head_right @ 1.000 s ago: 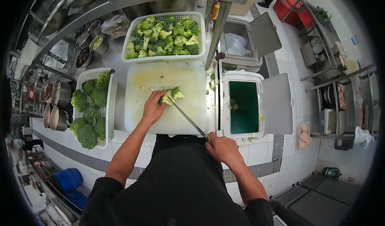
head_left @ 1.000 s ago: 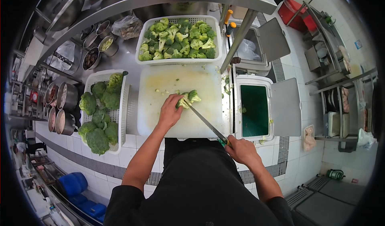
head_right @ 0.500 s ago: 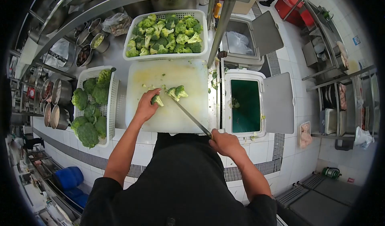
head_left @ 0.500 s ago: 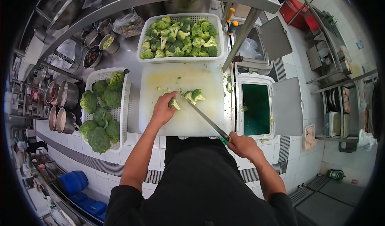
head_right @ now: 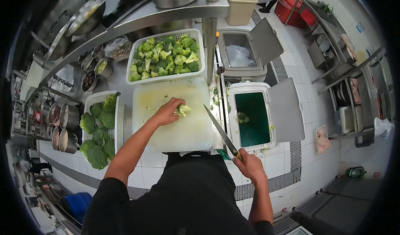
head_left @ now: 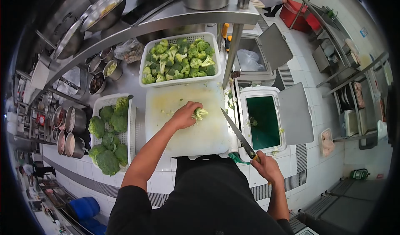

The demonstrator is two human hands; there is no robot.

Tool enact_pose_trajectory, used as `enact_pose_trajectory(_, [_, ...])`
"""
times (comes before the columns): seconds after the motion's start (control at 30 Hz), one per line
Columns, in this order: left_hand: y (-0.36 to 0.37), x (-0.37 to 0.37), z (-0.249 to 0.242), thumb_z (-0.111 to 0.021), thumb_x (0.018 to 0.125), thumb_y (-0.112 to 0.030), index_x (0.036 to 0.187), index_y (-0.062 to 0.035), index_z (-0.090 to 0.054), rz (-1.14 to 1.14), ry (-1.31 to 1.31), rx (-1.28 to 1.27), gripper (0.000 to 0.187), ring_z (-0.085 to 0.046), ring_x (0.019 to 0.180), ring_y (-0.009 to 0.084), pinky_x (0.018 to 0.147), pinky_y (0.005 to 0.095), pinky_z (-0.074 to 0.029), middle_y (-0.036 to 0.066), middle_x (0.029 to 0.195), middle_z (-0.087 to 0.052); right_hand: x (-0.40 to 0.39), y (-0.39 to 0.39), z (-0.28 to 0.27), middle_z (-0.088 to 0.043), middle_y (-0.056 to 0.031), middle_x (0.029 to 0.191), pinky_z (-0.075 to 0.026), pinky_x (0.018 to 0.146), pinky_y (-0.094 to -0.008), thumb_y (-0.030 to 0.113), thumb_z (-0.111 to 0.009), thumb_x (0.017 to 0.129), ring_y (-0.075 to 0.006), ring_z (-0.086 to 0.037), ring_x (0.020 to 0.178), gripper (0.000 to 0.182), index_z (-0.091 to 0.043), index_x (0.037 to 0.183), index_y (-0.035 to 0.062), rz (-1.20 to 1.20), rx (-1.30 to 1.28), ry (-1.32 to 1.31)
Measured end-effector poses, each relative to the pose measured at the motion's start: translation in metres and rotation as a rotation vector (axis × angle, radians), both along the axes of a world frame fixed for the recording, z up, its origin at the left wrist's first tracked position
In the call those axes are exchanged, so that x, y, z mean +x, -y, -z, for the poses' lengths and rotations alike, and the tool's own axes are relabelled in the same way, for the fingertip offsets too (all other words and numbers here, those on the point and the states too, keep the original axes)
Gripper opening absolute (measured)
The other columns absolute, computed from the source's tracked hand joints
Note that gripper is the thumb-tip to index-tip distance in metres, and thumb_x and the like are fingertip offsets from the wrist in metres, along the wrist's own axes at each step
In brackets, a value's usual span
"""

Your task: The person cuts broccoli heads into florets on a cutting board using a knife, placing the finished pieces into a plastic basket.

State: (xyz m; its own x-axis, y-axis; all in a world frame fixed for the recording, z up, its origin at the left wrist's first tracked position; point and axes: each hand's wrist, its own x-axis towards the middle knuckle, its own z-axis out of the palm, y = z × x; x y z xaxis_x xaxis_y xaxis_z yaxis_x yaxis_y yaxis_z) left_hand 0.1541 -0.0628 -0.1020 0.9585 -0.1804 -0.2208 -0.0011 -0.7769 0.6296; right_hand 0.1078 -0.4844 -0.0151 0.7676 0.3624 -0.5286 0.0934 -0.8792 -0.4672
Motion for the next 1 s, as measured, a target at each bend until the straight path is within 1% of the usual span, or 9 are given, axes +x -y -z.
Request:
enact_pose_trajectory(0.13, [-0.024,0.028,-0.011,-0.071,0.078,-0.002,0.139,-0.0141,-0.052,-0.164,0.122,-0.138,0.066,-0.053,0.133,0.0364,0.113,0.0407,-0.044,0.016,0.143,-0.053,-0.004,0.001,0.01,-0.069,-0.026,0.08,-0.049,0.073,-0.0541,0.04,-0.066,0.097,-0.0477,-0.067,0.082,0.038,-0.059,0.109,0.0037,0.023,0.044,-0.022])
enact_pose_trajectory(0.27, [-0.058,0.088,-0.082,-0.075,0.081,-0.005,0.154,-0.0207,-0.046,-0.059,0.528,0.102,0.08,-0.055,0.132,0.0371,0.113,0.042,-0.045,0.015,0.145,-0.055,0.001,-0.01,0.019,-0.07,-0.0244,0.081,-0.05,0.074,-0.0554,0.041,-0.065,0.097,-0.0478,-0.068,0.083,0.036,-0.057,0.108,0.0064,-0.076,0.037,-0.008])
enact_pose_trajectory(0.37, [-0.07,0.096,-0.146,-0.075,0.084,-0.005,0.153,-0.02,-0.051,-0.152,0.728,0.134,0.075,-0.057,0.13,0.0301,0.108,0.0403,-0.049,0.014,0.148,-0.054,0.004,-0.02,0.022,-0.071,-0.0236,0.082,-0.051,0.074,-0.0567,0.041,-0.064,0.098,-0.048,-0.068,0.083,0.035,-0.056,0.11,0.0084,-0.141,0.039,0.006])
enact_pose_trajectory(0.43, [-0.083,0.09,-0.164,-0.074,0.089,-0.008,0.142,-0.0141,-0.062,-0.394,0.626,-0.274,0.054,-0.061,0.12,0.0206,0.095,0.0353,-0.054,0.009,0.14,-0.061,0.003,-0.028,0.025,-0.071,-0.0237,0.082,-0.052,0.074,-0.0567,0.04,-0.064,0.098,-0.0481,-0.069,0.083,0.036,-0.057,0.113,0.0086,-0.162,0.061,0.032])
enact_pose_trajectory(0.57, [-0.103,0.035,-0.128,-0.072,0.095,-0.013,0.133,-0.0094,-0.068,-0.546,0.654,-0.32,0.039,-0.064,0.103,0.0149,0.084,0.0292,-0.054,0.005,0.123,-0.069,0.005,-0.036,0.06,-0.071,-0.0236,0.083,-0.052,0.075,-0.0567,0.04,-0.063,0.099,-0.0481,-0.069,0.083,0.037,-0.057,0.114,0.0076,-0.163,0.092,0.005])
enact_pose_trajectory(0.63, [-0.104,-0.004,-0.109,-0.069,0.098,-0.014,0.129,-0.0034,-0.068,-0.75,0.607,-0.365,0.032,-0.064,0.09,0.013,0.079,0.0272,-0.052,0.003,0.108,-0.072,0.009,-0.057,0.064,-0.072,-0.0244,0.086,-0.052,0.076,-0.0571,0.041,-0.063,0.099,-0.0483,-0.069,0.085,0.038,-0.056,0.114,0.006,-0.246,0.102,0.012])
enact_pose_trajectory(0.77, [-0.07,-0.071,-0.081,-0.067,0.1,-0.013,0.124,0.0006,-0.068,-0.92,0.586,-0.546,0.028,-0.062,0.086,0.0099,0.077,0.0261,-0.051,0.003,0.103,-0.07,0.004,-0.14,0.063,-0.07,-0.026,0.089,-0.052,0.08,-0.0578,0.041,-0.058,0.104,-0.0493,-0.068,0.089,0.039,-0.053,0.119,0.0059,-0.55,0.284,-0.143])
enact_pose_trajectory(0.87, [-0.044,-0.107,-0.063,-0.066,0.1,-0.011,0.12,0.0046,-0.067,-0.965,0.598,-0.632,0.025,-0.064,0.087,0.0101,0.077,0.0268,-0.053,0.004,0.099,-0.069,-0.009,-0.205,0.105,-0.07,-0.0273,0.088,-0.052,0.08,-0.0591,0.039,-0.055,0.105,-0.0511,-0.067,0.088,0.038,-0.049,0.12,0.0048,-0.701,0.504,-0.125])
enact_pose_trajectory(1.0, [-0.02,-0.146,-0.026,-0.065,0.101,-0.009,0.12,0.0024,-0.067,-1.073,0.475,-0.674,0.023,-0.063,0.086,0.0102,0.077,0.0264,-0.053,0.003,0.097,-0.068,-0.004,-0.25,0.126,-0.07,-0.0296,0.088,-0.052,0.079,-0.0604,0.038,-0.053,0.106,-0.0527,-0.067,0.086,0.039,-0.049,0.122,0.0031,-0.509,0.401,-0.228])
